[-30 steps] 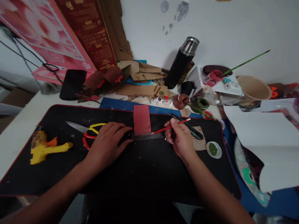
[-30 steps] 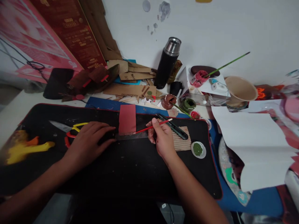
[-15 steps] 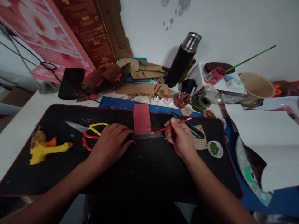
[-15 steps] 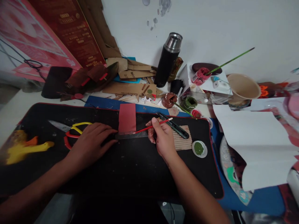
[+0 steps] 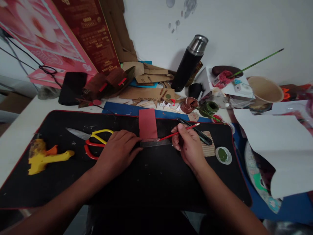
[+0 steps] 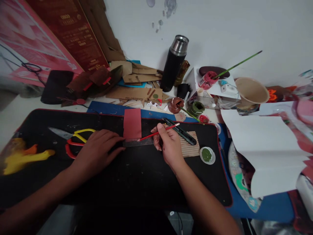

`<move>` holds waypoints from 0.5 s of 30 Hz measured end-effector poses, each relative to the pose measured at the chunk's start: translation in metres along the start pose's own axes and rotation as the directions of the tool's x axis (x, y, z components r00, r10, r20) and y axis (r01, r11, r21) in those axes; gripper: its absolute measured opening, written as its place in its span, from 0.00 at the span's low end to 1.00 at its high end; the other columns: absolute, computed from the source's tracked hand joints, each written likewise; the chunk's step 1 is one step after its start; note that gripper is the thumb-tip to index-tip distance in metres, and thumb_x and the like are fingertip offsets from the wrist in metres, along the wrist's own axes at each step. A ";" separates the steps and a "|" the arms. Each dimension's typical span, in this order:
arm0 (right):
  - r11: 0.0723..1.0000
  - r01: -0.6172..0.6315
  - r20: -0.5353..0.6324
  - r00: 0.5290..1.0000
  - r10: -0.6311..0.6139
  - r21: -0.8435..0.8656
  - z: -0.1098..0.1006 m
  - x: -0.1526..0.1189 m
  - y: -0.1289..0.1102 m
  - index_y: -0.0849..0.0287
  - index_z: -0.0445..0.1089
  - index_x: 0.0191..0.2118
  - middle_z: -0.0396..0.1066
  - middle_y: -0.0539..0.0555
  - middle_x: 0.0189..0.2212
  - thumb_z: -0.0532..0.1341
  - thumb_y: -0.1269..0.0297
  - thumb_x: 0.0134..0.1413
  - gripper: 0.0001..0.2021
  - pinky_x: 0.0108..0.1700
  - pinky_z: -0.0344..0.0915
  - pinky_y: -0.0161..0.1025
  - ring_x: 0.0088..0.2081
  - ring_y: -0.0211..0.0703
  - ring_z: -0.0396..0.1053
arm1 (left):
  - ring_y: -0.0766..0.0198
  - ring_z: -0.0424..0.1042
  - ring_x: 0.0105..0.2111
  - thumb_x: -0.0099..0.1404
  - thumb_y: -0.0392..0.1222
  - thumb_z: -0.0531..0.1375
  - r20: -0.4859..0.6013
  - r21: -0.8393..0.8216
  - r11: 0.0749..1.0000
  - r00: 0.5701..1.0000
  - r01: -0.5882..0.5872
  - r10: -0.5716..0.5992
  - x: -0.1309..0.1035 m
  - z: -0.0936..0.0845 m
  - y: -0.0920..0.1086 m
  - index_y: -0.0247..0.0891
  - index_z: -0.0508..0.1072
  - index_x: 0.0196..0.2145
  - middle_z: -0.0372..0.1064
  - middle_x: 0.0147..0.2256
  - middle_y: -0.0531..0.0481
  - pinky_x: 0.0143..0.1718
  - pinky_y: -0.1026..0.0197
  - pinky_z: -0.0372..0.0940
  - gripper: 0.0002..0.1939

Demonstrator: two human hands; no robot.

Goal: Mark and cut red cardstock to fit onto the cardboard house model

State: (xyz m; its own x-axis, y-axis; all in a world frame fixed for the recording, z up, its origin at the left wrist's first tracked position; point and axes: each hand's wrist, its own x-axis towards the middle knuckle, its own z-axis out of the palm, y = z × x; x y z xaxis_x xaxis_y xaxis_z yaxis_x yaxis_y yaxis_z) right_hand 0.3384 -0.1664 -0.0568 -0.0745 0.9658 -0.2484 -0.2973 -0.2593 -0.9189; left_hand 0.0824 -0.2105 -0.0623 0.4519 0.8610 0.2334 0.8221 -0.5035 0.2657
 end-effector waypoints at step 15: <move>1.000 0.006 0.007 1.000 -0.006 -0.011 0.007 0.009 -0.004 0.57 0.76 0.31 0.65 0.44 0.16 0.72 0.40 0.59 0.23 0.16 0.47 0.32 0.14 0.31 0.56 | 0.48 0.76 0.44 0.78 0.44 0.59 0.014 0.008 1.000 1.000 0.022 -0.022 -0.006 0.005 -0.005 0.36 0.81 0.50 0.81 0.45 0.40 0.46 0.46 0.68 0.13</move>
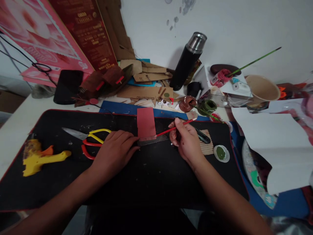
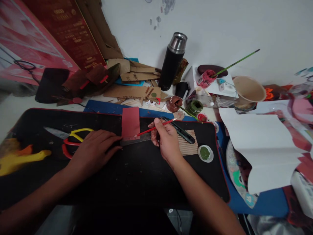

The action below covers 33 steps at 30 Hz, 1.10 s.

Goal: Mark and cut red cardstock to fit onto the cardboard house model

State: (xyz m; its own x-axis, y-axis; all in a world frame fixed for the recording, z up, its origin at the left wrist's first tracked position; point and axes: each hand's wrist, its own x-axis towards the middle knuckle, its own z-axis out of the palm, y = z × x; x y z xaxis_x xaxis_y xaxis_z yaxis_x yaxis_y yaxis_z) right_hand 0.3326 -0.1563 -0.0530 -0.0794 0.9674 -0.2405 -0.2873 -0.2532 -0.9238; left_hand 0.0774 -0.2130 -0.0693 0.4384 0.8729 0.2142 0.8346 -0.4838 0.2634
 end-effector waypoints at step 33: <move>0.998 -0.050 0.032 0.998 0.051 -0.050 0.007 0.012 0.014 0.54 0.76 0.31 0.64 0.45 0.17 0.70 0.37 0.60 0.23 0.17 0.47 0.35 0.17 0.33 0.56 | 0.49 0.77 0.45 0.79 0.47 0.57 -0.030 -0.121 0.992 0.998 0.046 -0.050 -0.003 0.002 -0.002 0.39 0.80 0.55 0.80 0.46 0.40 0.48 0.45 0.74 0.16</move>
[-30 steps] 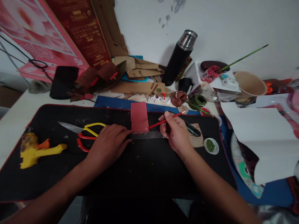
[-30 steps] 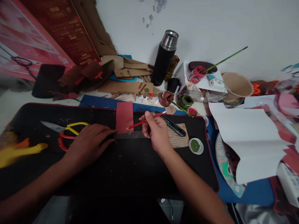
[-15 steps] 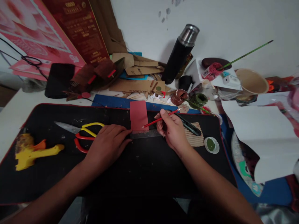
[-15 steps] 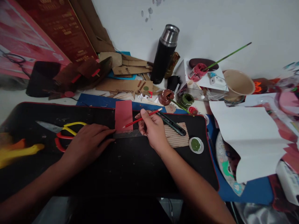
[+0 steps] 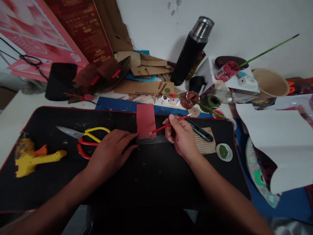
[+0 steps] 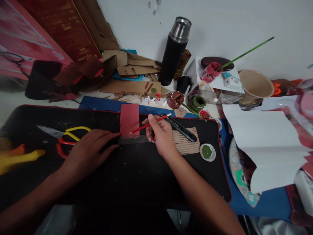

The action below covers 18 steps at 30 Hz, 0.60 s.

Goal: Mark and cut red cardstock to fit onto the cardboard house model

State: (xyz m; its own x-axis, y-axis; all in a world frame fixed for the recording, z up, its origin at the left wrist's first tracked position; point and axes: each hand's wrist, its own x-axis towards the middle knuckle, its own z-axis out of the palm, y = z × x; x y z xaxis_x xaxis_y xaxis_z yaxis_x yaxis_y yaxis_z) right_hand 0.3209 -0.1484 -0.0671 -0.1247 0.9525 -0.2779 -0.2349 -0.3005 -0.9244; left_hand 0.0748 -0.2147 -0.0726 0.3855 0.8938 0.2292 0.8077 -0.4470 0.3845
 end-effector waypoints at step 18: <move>1.000 0.025 0.005 1.000 -0.025 -0.017 0.000 -0.002 -0.001 0.54 0.74 0.30 0.64 0.45 0.17 0.68 0.38 0.63 0.24 0.17 0.46 0.36 0.16 0.33 0.57 | 0.52 0.78 0.43 0.79 0.42 0.59 -0.035 0.044 0.999 0.999 -0.016 0.018 -0.002 0.000 0.005 0.36 0.81 0.47 0.80 0.43 0.41 0.48 0.47 0.74 0.11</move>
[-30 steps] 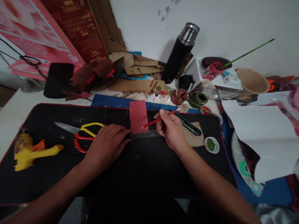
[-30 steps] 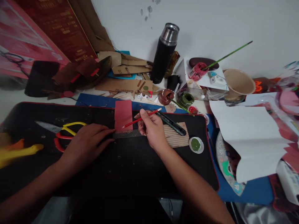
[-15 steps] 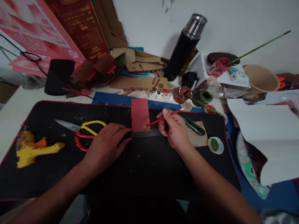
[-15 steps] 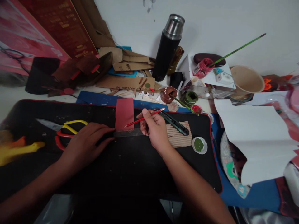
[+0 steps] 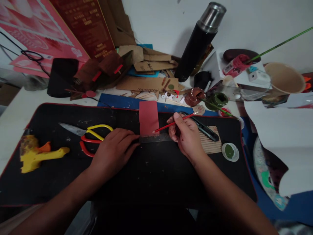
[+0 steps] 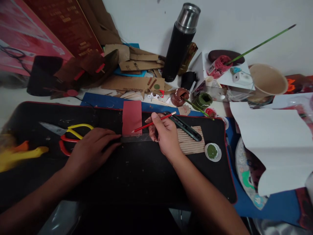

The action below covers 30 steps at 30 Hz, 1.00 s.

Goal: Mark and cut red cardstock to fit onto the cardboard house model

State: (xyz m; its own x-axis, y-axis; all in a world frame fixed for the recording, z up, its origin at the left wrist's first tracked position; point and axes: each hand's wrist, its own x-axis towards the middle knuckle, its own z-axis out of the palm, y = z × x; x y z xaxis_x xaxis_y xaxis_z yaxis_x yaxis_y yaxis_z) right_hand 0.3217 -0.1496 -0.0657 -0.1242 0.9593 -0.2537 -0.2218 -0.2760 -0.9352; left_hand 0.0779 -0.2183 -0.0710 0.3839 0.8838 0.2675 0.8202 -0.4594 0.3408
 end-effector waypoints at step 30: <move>1.000 0.003 0.002 1.000 -0.003 0.008 -0.002 0.001 0.003 0.55 0.77 0.32 0.66 0.45 0.18 0.69 0.40 0.64 0.22 0.17 0.50 0.34 0.17 0.33 0.58 | 0.52 0.78 0.41 0.77 0.41 0.62 -0.072 0.040 0.998 0.996 -0.050 0.053 0.001 0.004 0.003 0.35 0.82 0.46 0.81 0.42 0.42 0.45 0.50 0.74 0.09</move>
State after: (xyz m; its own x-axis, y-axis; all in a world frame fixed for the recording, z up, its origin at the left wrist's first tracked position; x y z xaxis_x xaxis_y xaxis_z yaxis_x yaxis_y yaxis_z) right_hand 0.3229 -0.1490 -0.0699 -0.1259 0.9599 -0.2504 -0.2297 -0.2738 -0.9340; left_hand 0.0823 -0.2182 -0.0739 0.3951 0.8497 0.3492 0.8164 -0.4991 0.2906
